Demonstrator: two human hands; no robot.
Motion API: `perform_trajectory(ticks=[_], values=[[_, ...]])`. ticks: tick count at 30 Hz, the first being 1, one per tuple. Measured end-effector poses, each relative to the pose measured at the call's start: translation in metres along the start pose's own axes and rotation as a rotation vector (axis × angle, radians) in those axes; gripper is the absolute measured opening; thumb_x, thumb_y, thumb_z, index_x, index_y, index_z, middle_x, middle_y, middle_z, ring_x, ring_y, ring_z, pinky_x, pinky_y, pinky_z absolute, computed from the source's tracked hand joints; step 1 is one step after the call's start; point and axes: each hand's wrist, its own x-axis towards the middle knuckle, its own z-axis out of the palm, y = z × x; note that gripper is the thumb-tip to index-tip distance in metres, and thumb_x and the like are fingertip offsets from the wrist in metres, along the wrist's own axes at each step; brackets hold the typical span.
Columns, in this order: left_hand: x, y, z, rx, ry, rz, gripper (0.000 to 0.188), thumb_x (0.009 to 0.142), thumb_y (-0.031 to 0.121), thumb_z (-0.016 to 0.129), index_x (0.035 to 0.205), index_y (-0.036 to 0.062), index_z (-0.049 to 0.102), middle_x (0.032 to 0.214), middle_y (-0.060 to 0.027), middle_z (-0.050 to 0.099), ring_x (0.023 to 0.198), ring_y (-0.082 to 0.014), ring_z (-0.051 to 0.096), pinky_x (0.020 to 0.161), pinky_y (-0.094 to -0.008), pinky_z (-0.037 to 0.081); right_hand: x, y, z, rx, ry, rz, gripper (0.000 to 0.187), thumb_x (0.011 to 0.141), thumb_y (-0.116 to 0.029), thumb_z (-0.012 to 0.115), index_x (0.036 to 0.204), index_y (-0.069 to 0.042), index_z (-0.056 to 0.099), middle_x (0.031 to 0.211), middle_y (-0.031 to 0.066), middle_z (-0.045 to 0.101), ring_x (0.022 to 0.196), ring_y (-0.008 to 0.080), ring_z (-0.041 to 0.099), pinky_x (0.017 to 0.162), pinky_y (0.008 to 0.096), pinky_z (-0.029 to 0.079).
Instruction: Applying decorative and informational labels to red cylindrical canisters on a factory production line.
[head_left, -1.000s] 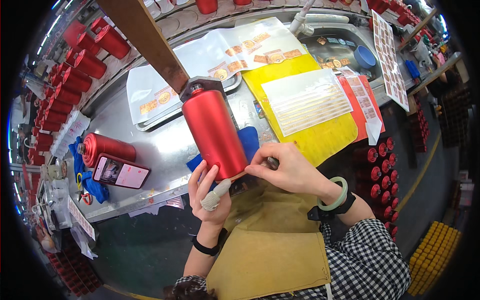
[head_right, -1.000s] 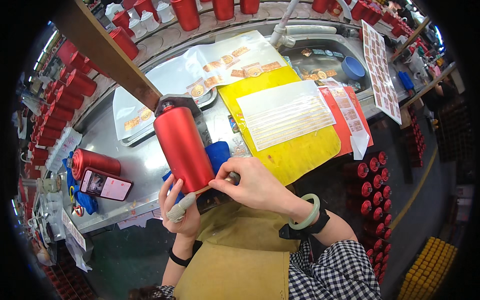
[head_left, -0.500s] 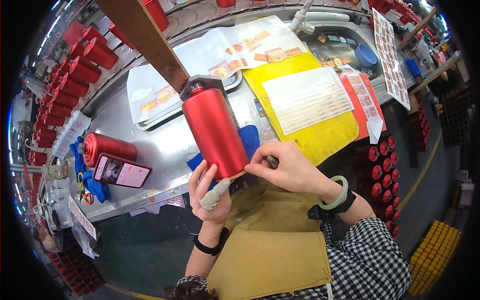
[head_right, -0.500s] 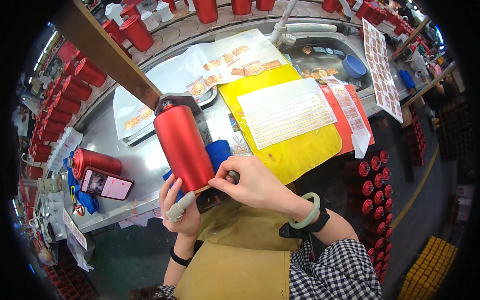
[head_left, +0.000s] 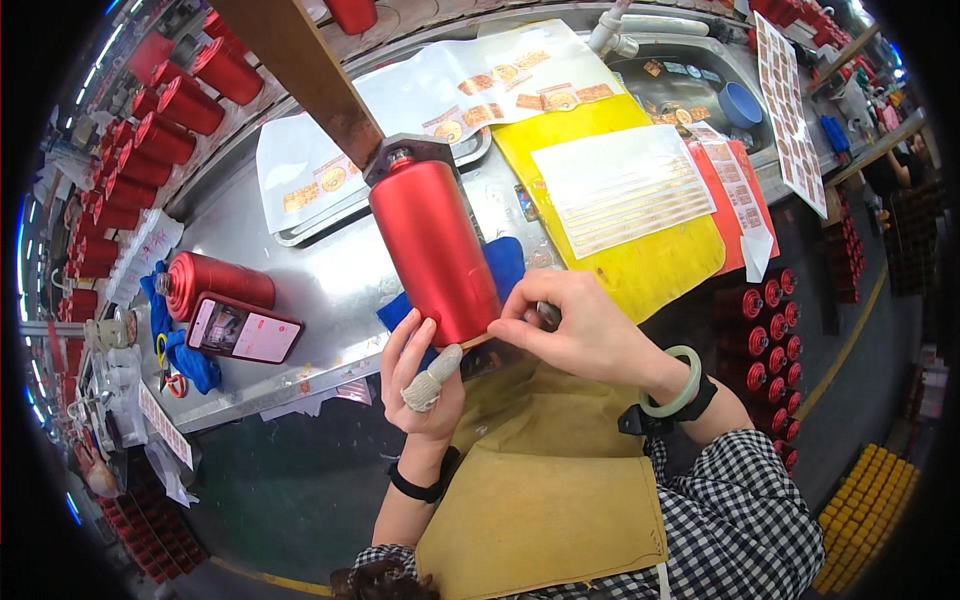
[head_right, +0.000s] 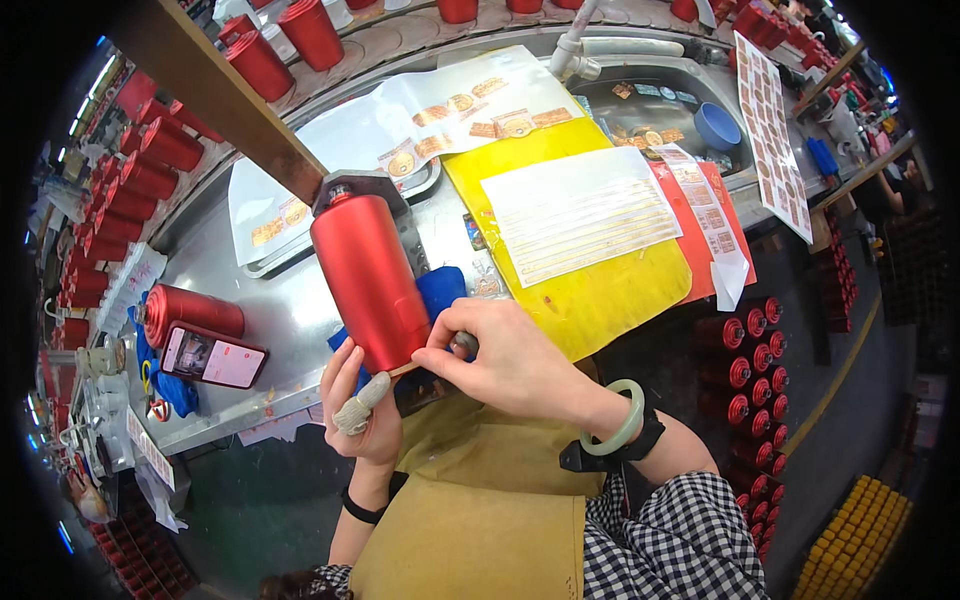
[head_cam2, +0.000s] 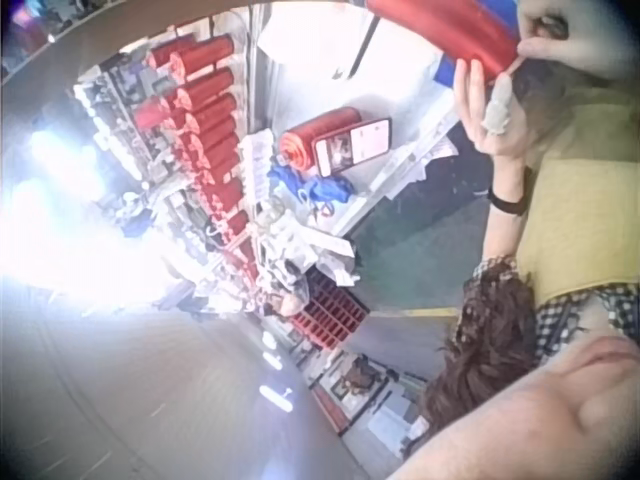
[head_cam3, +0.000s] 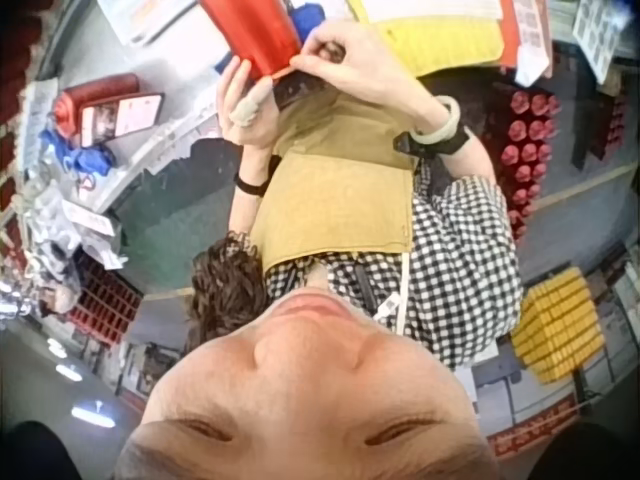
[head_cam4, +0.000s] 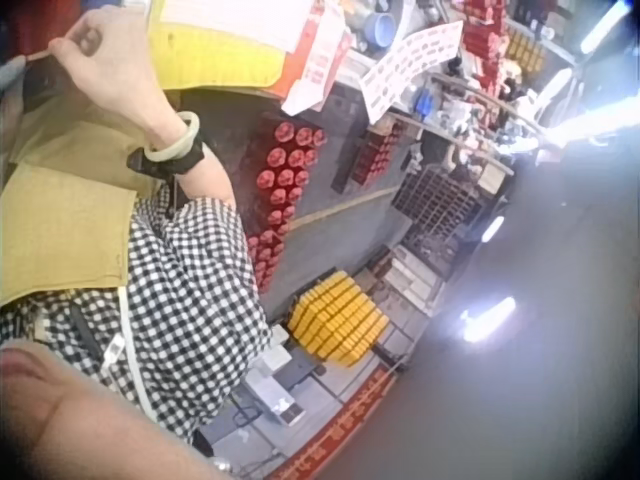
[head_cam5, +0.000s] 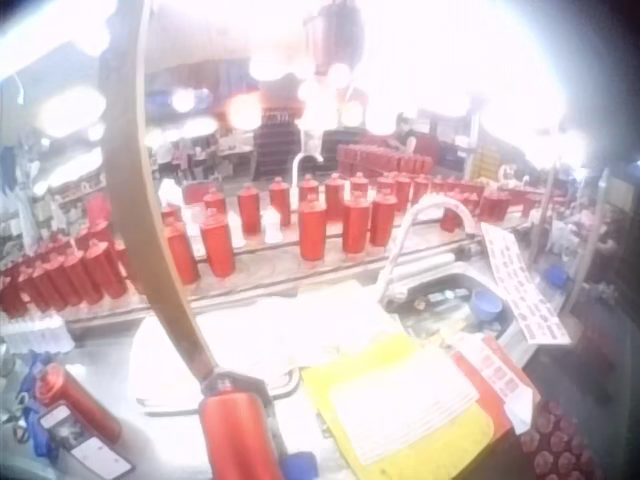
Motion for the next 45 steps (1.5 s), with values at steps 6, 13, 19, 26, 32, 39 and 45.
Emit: perform_trajectory(ticks=[6, 13, 19, 26, 32, 39, 45], values=[[-0.003, 0.001, -0.002, 0.115, -0.066, 0.12, 0.035, 0.081, -0.004, 0.08, 0.115, -0.0035, 0.071, 0.117, -0.0188, 0.073, 0.111, -0.0351, 0.069, 0.094, -0.0419, 0.056, -0.002, 0.005, 0.001, 0.003, 0.015, 0.02, 0.024, 0.089, -0.021, 0.077, 0.083, 0.001, 0.07, 0.078, 0.0115, 0.066, 0.069, 0.021, 0.062, 0.066, 0.0337, 0.051], [-0.001, -0.004, 0.0, 0.029, -0.041, 0.068, 0.032, 0.079, -0.004, 0.081, 0.11, -0.0026, 0.071, 0.117, -0.0126, 0.074, 0.112, -0.0346, 0.068, 0.094, -0.0427, 0.056, 0.002, 0.004, 0.004, -0.023, 0.012, -0.005, 0.025, 0.089, -0.022, 0.077, 0.083, 0.001, 0.07, 0.078, 0.0119, 0.066, 0.069, 0.0228, 0.062, 0.066, 0.0351, 0.05], [0.0, 0.001, -0.003, 0.096, -0.09, 0.1, 0.031, 0.077, -0.004, 0.083, 0.107, -0.0012, 0.073, 0.116, -0.014, 0.074, 0.112, -0.0346, 0.068, 0.094, -0.0425, 0.056, -0.001, 0.009, 0.008, -0.022, 0.038, -0.074, 0.02, 0.089, -0.018, 0.078, 0.086, -0.001, 0.07, 0.077, 0.007, 0.064, 0.067, 0.0159, 0.056, 0.062, 0.0307, 0.045], [-0.002, -0.006, 0.002, -0.007, -0.059, 0.096, 0.031, 0.077, -0.004, 0.083, 0.106, 0.0002, 0.073, 0.116, -0.0117, 0.074, 0.113, -0.0345, 0.067, 0.094, -0.0422, 0.055, -0.001, 0.011, -0.002, -0.023, 0.079, 0.05, 0.022, 0.089, -0.019, 0.076, 0.085, 0.002, 0.07, 0.078, 0.0134, 0.068, 0.067, 0.0234, 0.063, 0.063, 0.0359, 0.05], [-0.002, -0.012, 0.009, -0.031, -0.039, 0.055, 0.03, 0.077, -0.002, 0.084, 0.105, 0.0031, 0.073, 0.116, -0.0105, 0.074, 0.112, -0.0356, 0.067, 0.096, -0.0428, 0.054, -0.002, 0.011, -0.01, -0.005, 0.132, 0.107, 0.02, 0.09, -0.015, 0.077, 0.087, 0.003, 0.069, 0.069, 0.0051, 0.058, 0.061, 0.0103, 0.048, 0.058, 0.0291, 0.043], [-0.005, -0.007, -0.013, -0.118, -0.04, -0.044, 0.03, 0.072, 0.005, 0.084, 0.101, 0.011, 0.079, 0.121, -0.0093, 0.073, 0.115, -0.0349, 0.067, 0.093, -0.0445, 0.059, -0.011, 0.015, 0.022, 0.27, 0.157, 0.122, 0.01, 0.093, -0.006, 0.071, 0.086, 0.0, 0.067, 0.076, -0.0031, 0.059, 0.069, 0.0039, 0.047, 0.062, 0.0226, 0.037], [-0.015, 0.0, 0.002, -0.218, 0.09, 0.094, 0.021, 0.081, 0.008, 0.083, 0.101, 0.0053, 0.075, 0.125, -0.0114, 0.071, 0.115, -0.0376, 0.066, 0.087, -0.0428, 0.06, -0.014, 0.079, 0.022, 0.396, 0.164, 0.012, 0.023, 0.107, -0.02, 0.058, 0.09, -0.005, 0.061, 0.066, -0.0059, 0.046, 0.056, 0.0015, 0.039, 0.052, 0.0198, 0.027]])
